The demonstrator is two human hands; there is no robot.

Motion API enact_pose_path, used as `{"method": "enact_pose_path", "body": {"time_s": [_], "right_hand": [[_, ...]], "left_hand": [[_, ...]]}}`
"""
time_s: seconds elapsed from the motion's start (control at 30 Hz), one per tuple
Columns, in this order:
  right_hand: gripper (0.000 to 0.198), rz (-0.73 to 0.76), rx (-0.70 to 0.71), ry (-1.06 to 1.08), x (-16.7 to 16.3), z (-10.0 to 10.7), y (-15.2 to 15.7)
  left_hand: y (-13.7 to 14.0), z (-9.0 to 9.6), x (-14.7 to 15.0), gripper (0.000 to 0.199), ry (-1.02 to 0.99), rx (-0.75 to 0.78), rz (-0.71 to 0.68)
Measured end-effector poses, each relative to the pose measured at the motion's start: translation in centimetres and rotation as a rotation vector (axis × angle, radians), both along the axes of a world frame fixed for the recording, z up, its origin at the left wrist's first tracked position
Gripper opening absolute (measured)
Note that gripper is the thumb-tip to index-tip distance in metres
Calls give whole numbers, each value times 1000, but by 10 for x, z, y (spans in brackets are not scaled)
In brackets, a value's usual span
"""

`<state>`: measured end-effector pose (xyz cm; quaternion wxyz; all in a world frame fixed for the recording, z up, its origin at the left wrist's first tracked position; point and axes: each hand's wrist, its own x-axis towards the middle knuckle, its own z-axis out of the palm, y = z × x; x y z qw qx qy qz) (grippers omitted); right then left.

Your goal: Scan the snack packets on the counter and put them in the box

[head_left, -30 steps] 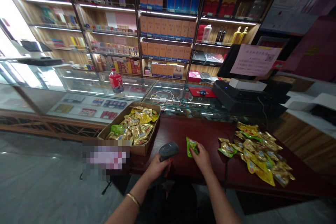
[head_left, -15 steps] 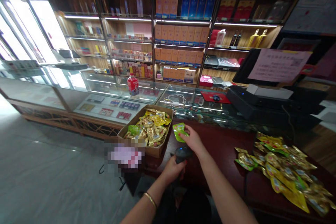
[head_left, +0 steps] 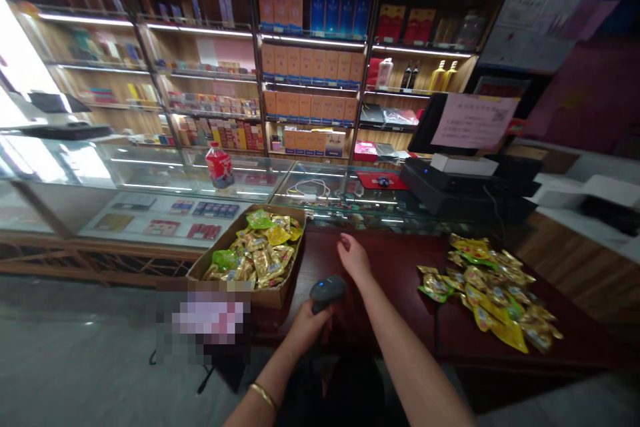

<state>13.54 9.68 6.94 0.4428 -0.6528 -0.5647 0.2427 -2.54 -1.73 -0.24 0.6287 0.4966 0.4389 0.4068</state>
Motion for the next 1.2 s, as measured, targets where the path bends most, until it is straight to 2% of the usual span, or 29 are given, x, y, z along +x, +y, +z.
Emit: {"method": "enact_pose_path", "body": {"time_s": [0.03,0.13,0.2,0.27,0.33,0.43,0.53,0.63,0.77,0.83,0.97,1.2], "right_hand": [[48,-102,-1,-77,30,-9,-14],[58,-528,-81,-531,112,-35,-50],[61,-694,-172,-694,153,-52,-67],[57,-761,-242,-790,178,-65,-77],[50,-748,-272,-879,185,-73,-83],[39,-581,-225,-956,171,-71,-87],[35,-313,-139,-805,146,-62,-84],[53,-141,-29,-441,120,-61,-72],[57,-120,65,231,91,-83,-57],[61,-185,66,441,81,-98,-56],[60,-243,67,418,75,-113,-65],[71,-162,78,391,77,-106,-74]], "left_hand": [[0,1,0,52,-9,1,-14],[1,5,-1,52,-22,-8,-41],[0,6,-1,52,-13,-16,-29],[-1,7,0,52,0,-16,-16],[-1,8,0,52,9,-10,-14],[-3,10,0,51,5,3,-35],[-4,12,-1,50,5,11,-46],[-5,13,-1,48,4,2,-35],[-8,12,-1,48,-2,25,-38],[-8,11,-1,47,2,40,-54],[-8,10,-1,39,-19,15,-60],[-11,12,-1,37,-8,-11,-59]]}}
